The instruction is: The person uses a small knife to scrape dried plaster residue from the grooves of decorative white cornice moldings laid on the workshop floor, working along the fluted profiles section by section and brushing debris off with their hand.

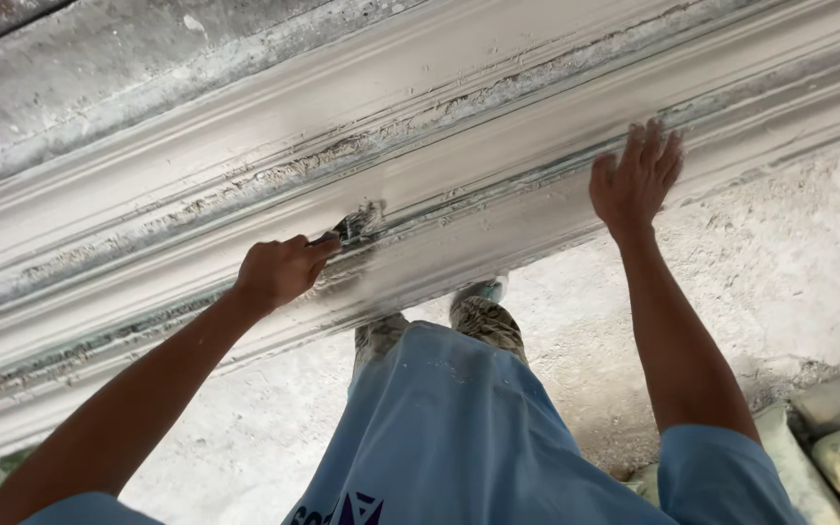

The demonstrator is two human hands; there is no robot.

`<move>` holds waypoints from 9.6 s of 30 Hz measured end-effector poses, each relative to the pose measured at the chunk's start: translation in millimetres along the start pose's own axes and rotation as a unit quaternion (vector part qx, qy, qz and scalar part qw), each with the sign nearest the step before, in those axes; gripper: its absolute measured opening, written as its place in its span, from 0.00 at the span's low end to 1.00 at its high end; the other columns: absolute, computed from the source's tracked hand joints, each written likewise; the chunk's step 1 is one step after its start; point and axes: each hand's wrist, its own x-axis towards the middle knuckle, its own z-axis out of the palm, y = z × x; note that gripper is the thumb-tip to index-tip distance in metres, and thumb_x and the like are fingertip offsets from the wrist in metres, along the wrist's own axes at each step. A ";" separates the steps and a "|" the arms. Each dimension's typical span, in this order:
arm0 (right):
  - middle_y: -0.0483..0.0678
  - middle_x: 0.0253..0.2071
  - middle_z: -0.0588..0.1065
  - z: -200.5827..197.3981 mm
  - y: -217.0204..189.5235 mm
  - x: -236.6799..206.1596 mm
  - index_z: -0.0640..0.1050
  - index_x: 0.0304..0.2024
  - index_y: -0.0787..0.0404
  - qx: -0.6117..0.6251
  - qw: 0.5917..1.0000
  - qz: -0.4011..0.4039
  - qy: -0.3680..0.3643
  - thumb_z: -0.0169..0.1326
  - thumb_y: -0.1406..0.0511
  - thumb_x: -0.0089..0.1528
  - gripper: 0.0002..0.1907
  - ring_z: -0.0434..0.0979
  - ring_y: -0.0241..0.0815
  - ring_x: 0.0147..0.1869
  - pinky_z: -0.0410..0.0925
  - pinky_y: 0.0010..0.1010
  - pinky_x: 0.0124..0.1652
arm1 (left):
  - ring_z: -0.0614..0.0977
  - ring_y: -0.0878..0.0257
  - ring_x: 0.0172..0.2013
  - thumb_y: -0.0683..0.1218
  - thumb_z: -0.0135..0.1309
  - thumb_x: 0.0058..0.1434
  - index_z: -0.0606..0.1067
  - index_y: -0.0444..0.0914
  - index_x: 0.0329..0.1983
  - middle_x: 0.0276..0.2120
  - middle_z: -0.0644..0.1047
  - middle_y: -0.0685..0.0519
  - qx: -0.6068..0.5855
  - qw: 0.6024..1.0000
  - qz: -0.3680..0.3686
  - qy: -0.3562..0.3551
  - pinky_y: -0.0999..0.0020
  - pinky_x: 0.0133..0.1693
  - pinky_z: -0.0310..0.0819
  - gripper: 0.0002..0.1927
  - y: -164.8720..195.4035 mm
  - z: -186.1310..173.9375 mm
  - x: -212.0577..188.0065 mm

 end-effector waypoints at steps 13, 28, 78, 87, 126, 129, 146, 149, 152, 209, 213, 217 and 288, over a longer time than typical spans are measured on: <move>0.61 0.75 0.64 19.6 22.9 -0.4 0.69 0.69 0.69 0.018 0.998 -0.037 0.056 0.44 0.55 0.74 0.29 0.56 0.64 0.79 0.40 0.67 0.71 | 0.81 0.52 0.18 0.47 0.48 0.69 0.74 0.51 0.63 0.24 0.79 0.46 -0.032 0.999 0.007 -0.022 0.56 0.15 0.71 0.19 87.3 14.9 115.1; 0.59 0.74 0.64 0.7 42.8 -0.7 0.68 0.69 0.69 0.021 0.995 -0.092 0.036 0.45 0.60 0.72 0.26 0.58 0.58 0.80 0.48 0.64 0.70 | 0.83 0.53 0.25 0.46 0.50 0.59 0.74 0.45 0.59 0.30 0.78 0.47 -0.089 0.992 0.070 0.047 0.53 0.19 0.77 0.22 149.1 22.9 203.5; 0.64 0.72 0.64 -8.0 308.0 152.2 0.70 0.68 0.67 0.006 0.996 -0.077 0.054 0.46 0.60 0.70 0.26 0.62 0.63 0.75 0.46 0.63 0.70 | 0.75 0.64 0.14 0.49 0.47 0.74 0.76 0.52 0.62 0.20 0.76 0.51 0.010 1.000 -0.001 -0.020 0.64 0.12 0.64 0.15 253.4 0.1 329.2; 0.63 0.71 0.67 -21.6 301.4 150.9 0.71 0.67 0.66 0.019 0.993 -0.090 0.080 0.46 0.63 0.69 0.24 0.62 0.62 0.76 0.46 0.62 0.71 | 0.76 0.60 0.14 0.43 0.50 0.65 0.75 0.52 0.62 0.23 0.77 0.49 -0.029 1.000 0.005 -0.010 0.63 0.11 0.69 0.22 297.5 6.3 377.7; 0.62 0.68 0.67 -17.6 218.2 117.0 0.69 0.66 0.69 0.177 0.950 -0.245 0.080 0.47 0.68 0.70 0.22 0.61 0.65 0.75 0.52 0.57 0.72 | 0.81 0.60 0.27 0.51 0.53 0.65 0.69 0.35 0.60 0.30 0.81 0.44 -0.505 0.652 -0.492 0.279 0.63 0.32 0.77 0.24 415.9 73.6 116.6; 0.62 0.65 0.69 -18.0 139.5 72.6 0.69 0.65 0.69 0.256 0.913 -0.317 0.011 0.48 0.67 0.72 0.20 0.71 0.58 0.64 0.64 0.51 0.62 | 0.78 0.64 0.26 0.55 0.46 0.69 0.72 0.33 0.54 0.29 0.79 0.46 -0.471 0.550 -0.585 0.366 0.66 0.30 0.73 0.22 412.8 102.8 57.9; 0.44 0.21 0.74 -33.4 -99.9 -126.2 0.81 0.39 0.64 0.337 0.840 -0.265 -0.331 0.52 0.57 0.71 0.18 0.74 0.30 0.24 0.68 0.25 0.28 | 0.72 0.68 0.17 0.46 0.52 0.66 0.74 0.34 0.54 0.36 0.81 0.50 -0.806 0.200 -0.413 0.374 0.72 0.17 0.62 0.15 242.3 89.4 -61.8; 0.46 0.21 0.73 -39.2 -106.6 -135.9 0.82 0.40 0.64 0.314 0.844 -0.238 -0.364 0.50 0.57 0.73 0.18 0.74 0.32 0.25 0.69 0.26 0.29 | 0.70 0.67 0.14 0.51 0.48 0.68 0.76 0.36 0.46 0.35 0.81 0.50 -0.787 0.242 -0.435 0.364 0.71 0.15 0.60 0.15 264.9 93.8 -100.3; 0.46 0.21 0.75 -40.8 -122.1 -148.2 0.82 0.42 0.65 0.278 0.853 -0.253 -0.362 0.52 0.58 0.71 0.16 0.75 0.33 0.24 0.68 0.27 0.28 | 0.68 0.67 0.13 0.54 0.44 0.71 0.77 0.34 0.39 0.31 0.79 0.47 -0.736 0.245 -0.504 0.379 0.71 0.13 0.59 0.20 268.9 115.3 -122.2; 0.58 0.43 0.80 118.9 -1075.4 -495.4 0.74 0.63 0.57 0.194 0.677 -0.534 -0.467 0.59 0.61 0.62 0.26 0.83 0.56 0.43 0.73 0.42 0.43 | 0.70 0.33 0.63 0.43 0.50 0.60 0.70 0.36 0.63 0.64 0.65 0.30 -0.101 0.704 -0.597 0.370 0.44 0.59 0.68 0.26 -366.3 139.9 -723.1; 0.58 0.42 0.80 110.1 -1084.5 -492.1 0.74 0.63 0.57 0.145 0.688 -0.528 -0.476 0.57 0.60 0.64 0.24 0.81 0.58 0.42 0.72 0.43 0.43 | 0.74 0.42 0.62 0.42 0.52 0.60 0.76 0.40 0.56 0.60 0.72 0.38 -0.074 0.767 -0.551 0.319 0.45 0.58 0.70 0.19 -396.7 154.6 -731.7; 0.56 0.41 0.80 83.9 -1059.0 -461.4 0.73 0.63 0.55 0.040 0.718 -0.464 -0.517 0.54 0.61 0.63 0.25 0.83 0.55 0.39 0.73 0.43 0.41 | 0.78 0.47 0.54 0.44 0.54 0.61 0.78 0.35 0.49 0.49 0.79 0.40 -0.088 0.843 -0.463 0.258 0.48 0.56 0.72 0.14 -393.7 160.8 -690.4; 0.63 0.68 0.62 115.7 -890.4 -541.6 0.69 0.62 0.58 0.171 0.911 -0.328 -0.182 0.57 0.55 0.67 0.25 0.56 0.63 0.76 0.53 0.58 0.71 | 0.84 0.57 0.36 0.47 0.56 0.67 0.72 0.39 0.52 0.40 0.77 0.51 -0.100 0.954 -0.224 0.175 0.63 0.30 0.80 0.13 -491.7 131.2 -840.7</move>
